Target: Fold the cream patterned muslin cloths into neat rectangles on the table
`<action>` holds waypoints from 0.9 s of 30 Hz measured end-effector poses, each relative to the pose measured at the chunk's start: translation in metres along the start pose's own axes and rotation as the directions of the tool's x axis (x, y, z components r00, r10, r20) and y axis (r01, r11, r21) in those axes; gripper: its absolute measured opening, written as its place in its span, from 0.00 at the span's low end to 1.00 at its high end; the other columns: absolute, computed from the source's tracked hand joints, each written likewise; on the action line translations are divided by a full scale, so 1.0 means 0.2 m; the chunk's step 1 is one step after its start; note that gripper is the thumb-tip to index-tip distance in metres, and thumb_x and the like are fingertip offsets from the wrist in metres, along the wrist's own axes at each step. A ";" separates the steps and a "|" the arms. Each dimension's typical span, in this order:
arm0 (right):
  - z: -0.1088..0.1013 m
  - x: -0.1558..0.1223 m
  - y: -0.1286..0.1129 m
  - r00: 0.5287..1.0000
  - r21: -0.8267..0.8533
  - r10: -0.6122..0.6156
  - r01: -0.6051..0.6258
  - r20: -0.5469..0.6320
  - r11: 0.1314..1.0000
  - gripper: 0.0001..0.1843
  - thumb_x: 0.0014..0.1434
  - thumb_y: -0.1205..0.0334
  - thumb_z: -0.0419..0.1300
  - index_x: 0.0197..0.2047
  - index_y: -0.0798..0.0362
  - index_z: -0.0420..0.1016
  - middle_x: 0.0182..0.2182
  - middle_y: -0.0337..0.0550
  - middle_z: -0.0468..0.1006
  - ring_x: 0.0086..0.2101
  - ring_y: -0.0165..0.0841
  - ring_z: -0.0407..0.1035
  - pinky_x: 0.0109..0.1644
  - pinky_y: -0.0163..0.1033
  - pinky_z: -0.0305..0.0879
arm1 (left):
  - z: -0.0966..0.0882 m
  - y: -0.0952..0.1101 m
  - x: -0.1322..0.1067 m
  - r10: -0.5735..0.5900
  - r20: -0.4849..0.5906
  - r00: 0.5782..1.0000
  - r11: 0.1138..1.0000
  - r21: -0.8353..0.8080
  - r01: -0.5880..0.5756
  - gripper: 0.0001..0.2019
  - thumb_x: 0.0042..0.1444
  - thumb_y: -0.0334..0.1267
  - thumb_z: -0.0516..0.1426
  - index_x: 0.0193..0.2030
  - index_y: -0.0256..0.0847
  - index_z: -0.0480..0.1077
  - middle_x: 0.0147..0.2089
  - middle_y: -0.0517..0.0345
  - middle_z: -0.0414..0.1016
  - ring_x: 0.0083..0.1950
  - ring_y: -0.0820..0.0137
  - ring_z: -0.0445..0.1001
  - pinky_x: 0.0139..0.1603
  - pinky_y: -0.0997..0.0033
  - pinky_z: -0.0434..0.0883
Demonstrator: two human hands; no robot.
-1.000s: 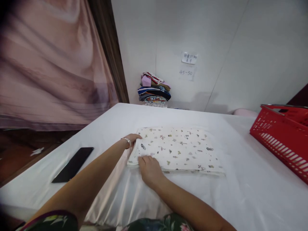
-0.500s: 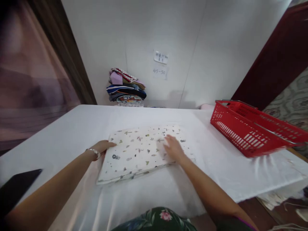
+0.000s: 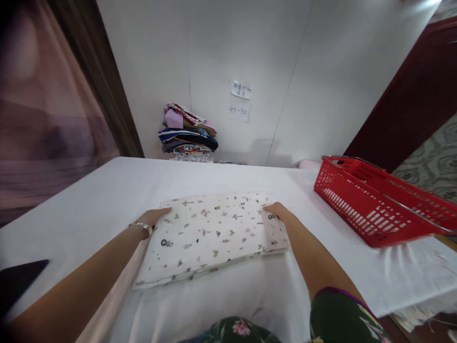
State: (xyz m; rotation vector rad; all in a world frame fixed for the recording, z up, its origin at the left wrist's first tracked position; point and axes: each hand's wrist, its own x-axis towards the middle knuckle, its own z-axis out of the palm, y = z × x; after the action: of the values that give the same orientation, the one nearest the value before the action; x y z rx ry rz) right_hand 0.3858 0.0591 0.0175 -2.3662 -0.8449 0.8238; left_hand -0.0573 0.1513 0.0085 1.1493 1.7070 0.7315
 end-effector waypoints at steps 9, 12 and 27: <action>-0.01 0.01 0.01 0.984 0.184 -0.071 0.040 0.161 0.982 0.28 0.43 0.61 0.67 0.48 0.57 0.69 0.43 0.57 0.74 0.37 0.39 0.73 0.33 0.39 0.71 | 0.02 0.06 -0.01 -0.101 0.142 0.985 0.985 -0.121 0.119 0.15 0.49 0.46 0.56 0.38 0.38 0.71 0.37 0.48 0.77 0.36 0.60 0.76 0.33 0.66 0.74; -0.03 0.03 0.01 0.977 0.232 -0.123 0.081 0.173 0.969 0.26 0.44 0.62 0.65 0.48 0.58 0.68 0.41 0.55 0.75 0.37 0.38 0.73 0.34 0.38 0.71 | 0.01 0.04 0.00 -0.044 0.049 0.998 0.995 -0.084 0.048 0.16 0.47 0.44 0.58 0.41 0.37 0.70 0.41 0.47 0.76 0.40 0.60 0.75 0.34 0.68 0.73; 0.36 0.46 -0.70 0.905 0.101 -0.409 0.399 0.119 0.912 0.26 0.44 0.59 0.67 0.45 0.62 0.70 0.47 0.58 0.71 0.47 0.47 0.66 0.44 0.42 0.66 | -0.24 -0.11 0.19 -0.062 -0.340 0.938 0.991 0.089 0.098 0.17 0.45 0.46 0.57 0.36 0.34 0.70 0.38 0.45 0.75 0.37 0.61 0.74 0.32 0.69 0.70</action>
State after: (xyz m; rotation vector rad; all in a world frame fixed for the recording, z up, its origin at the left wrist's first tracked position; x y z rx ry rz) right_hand 0.3395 0.2356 0.0201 -1.9822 -1.2848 0.8301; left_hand -0.1151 0.1797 -0.0044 1.0613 2.0878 0.8327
